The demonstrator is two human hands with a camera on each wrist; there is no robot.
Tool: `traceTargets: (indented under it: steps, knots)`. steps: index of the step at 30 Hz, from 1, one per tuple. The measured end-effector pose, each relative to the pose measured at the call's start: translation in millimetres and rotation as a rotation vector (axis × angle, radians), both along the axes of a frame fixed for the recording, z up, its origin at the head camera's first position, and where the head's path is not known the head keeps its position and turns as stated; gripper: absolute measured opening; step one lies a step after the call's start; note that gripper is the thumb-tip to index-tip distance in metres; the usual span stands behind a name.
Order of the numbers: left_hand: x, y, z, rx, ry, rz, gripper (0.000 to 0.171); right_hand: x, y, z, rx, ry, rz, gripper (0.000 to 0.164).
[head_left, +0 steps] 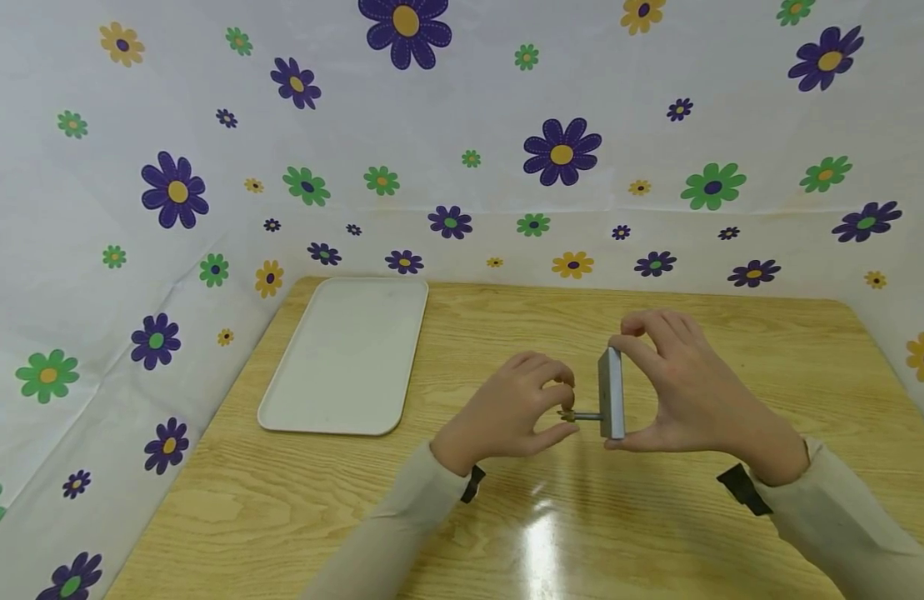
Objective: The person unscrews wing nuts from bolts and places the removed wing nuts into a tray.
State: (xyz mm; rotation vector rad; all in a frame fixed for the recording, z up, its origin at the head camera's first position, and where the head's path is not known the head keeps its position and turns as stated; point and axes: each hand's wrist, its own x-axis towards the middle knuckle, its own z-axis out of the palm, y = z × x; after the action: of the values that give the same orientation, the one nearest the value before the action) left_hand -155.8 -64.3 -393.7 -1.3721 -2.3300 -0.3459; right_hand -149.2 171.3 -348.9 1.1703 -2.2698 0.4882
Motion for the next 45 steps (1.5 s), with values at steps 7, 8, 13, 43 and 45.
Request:
traceTargets:
  steps: [7,8,13,43,45]
  knots:
    - [-3.3,-3.6,4.6,0.041,0.033,0.023,0.011,0.1,-0.7,0.7,0.000,0.014,-0.005,0.093]
    - [-3.7,-3.6,4.8,0.041,0.033,0.026,0.011,0.0,-0.8,0.6,0.000,0.017,-0.003,0.093]
    - [-4.6,-3.5,3.3,0.053,0.026,0.037,0.010,-0.2,-1.0,0.3,-0.005,0.026,0.004,0.092]
    - [-7.0,-6.8,2.3,0.057,0.017,0.035,0.013,-0.5,-2.0,1.2,-0.003,0.025,0.011,0.091]
    - [-7.2,-6.7,1.6,0.055,0.013,0.040,0.012,-0.6,-1.9,1.1,-0.003,0.027,0.012,0.091]
